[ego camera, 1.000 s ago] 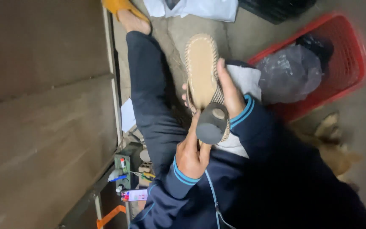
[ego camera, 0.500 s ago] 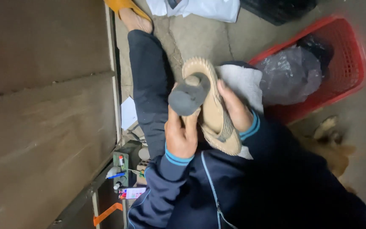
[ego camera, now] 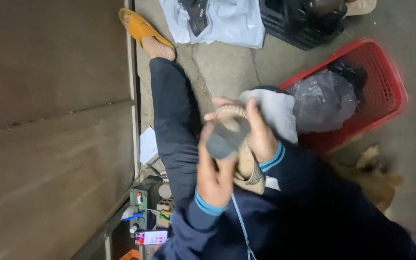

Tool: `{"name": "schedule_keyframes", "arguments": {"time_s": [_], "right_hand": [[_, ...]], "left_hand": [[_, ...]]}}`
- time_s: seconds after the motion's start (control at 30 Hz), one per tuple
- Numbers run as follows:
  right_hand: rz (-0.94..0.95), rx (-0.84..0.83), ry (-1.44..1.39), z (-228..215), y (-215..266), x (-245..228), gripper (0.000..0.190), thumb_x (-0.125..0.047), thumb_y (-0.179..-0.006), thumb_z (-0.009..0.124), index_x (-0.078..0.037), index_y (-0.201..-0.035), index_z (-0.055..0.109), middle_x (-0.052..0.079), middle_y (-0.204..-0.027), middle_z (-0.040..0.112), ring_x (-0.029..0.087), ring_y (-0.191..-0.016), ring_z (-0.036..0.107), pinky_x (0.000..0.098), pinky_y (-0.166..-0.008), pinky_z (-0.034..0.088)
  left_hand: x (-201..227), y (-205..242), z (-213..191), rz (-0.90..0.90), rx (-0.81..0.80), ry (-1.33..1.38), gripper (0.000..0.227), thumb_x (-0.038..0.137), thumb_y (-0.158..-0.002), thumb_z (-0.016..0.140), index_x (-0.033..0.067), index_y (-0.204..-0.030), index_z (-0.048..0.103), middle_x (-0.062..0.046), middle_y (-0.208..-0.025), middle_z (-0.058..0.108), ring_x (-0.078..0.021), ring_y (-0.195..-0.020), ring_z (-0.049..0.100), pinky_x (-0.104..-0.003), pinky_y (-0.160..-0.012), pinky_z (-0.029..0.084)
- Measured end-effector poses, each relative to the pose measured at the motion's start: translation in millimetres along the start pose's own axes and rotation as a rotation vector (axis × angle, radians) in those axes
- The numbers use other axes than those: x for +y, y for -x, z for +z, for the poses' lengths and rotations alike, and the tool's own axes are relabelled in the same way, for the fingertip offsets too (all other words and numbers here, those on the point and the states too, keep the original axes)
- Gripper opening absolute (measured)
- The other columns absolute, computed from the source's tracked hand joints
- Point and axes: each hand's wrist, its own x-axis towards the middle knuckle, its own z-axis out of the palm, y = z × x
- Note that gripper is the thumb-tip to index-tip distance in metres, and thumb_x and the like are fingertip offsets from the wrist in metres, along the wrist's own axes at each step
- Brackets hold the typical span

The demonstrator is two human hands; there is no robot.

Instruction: The person sits on the floor and repeatedly taps the sole and strap of a flip-flop with a small hammer. The flip-flop is held against a white cloth on the lap. The person continues hammering the same areas throughout the clip.

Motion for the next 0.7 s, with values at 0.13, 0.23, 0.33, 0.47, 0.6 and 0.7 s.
{"name": "schedule_keyframes", "arguments": {"time_s": [0.13,0.23,0.33,0.47,0.6,0.7], "right_hand": [[-0.075,0.175,0.302,-34.2,6.8,29.0,0.058,-0.047,-0.108,0.046,-0.002,-0.145,0.055,0.014,-0.138,0.059,0.017,-0.117,0.056,0.0367,-0.115,0.045],[-0.214,-0.121,0.132,-8.6,2.2,-0.6,0.077,-0.056,-0.107,0.019,0.006,-0.144,0.047,0.027,-0.115,0.072,0.027,-0.089,0.075,0.0362,-0.08,0.063],[-0.271,-0.041,0.293,-46.8,-4.9,25.9,0.064,-0.047,-0.11,0.028,0.003,-0.14,0.055,0.016,-0.117,0.07,0.02,-0.094,0.07,0.0316,-0.084,0.063],[-0.308,-0.026,0.172,-4.8,-1.5,7.6,0.065,-0.048,-0.109,0.032,0.004,-0.142,0.053,0.017,-0.129,0.068,0.02,-0.101,0.068,0.0351,-0.097,0.06],[-0.475,-0.146,0.282,-15.6,-10.9,-12.0,0.078,-0.059,-0.105,0.033,0.006,-0.147,0.042,0.023,-0.126,0.063,0.025,-0.107,0.068,0.0392,-0.095,0.06],[-0.58,-0.101,0.346,-14.7,-12.6,-11.4,0.066,-0.054,-0.105,0.041,0.0,-0.141,0.051,0.022,-0.129,0.066,0.021,-0.107,0.068,0.0349,-0.094,0.06]], "left_hand": [[5.0,-27.3,-3.4,0.025,0.16,0.036,0.066,0.009,-0.098,0.065,-0.0055,-0.154,0.031,-0.031,-0.153,0.044,-0.0426,-0.143,0.042,-0.054,-0.122,0.033],[10.4,2.3,3.8,-0.013,0.076,0.106,0.067,0.008,-0.095,0.067,-0.0047,-0.153,0.036,-0.029,-0.142,0.058,-0.0418,-0.135,0.053,-0.053,-0.115,0.041],[6.4,-35.6,-0.9,0.076,0.165,0.146,0.062,0.007,-0.1,0.061,-0.0056,-0.154,0.031,-0.03,-0.143,0.055,-0.0371,-0.136,0.051,-0.053,-0.116,0.043],[28.4,-34.2,0.2,0.142,0.258,0.114,0.064,0.003,-0.095,0.065,-0.0114,-0.15,0.034,-0.038,-0.142,0.052,-0.0516,-0.133,0.052,-0.058,-0.114,0.043],[17.8,-42.1,8.1,0.046,0.242,0.222,0.066,0.008,-0.095,0.068,-0.0063,-0.151,0.037,-0.03,-0.123,0.068,-0.0419,-0.119,0.065,-0.05,-0.102,0.054],[19.2,-39.9,11.4,0.062,0.307,0.178,0.064,0.014,-0.098,0.068,-0.0107,-0.148,0.037,-0.029,-0.105,0.07,-0.0412,-0.102,0.071,-0.049,-0.088,0.058]]}}
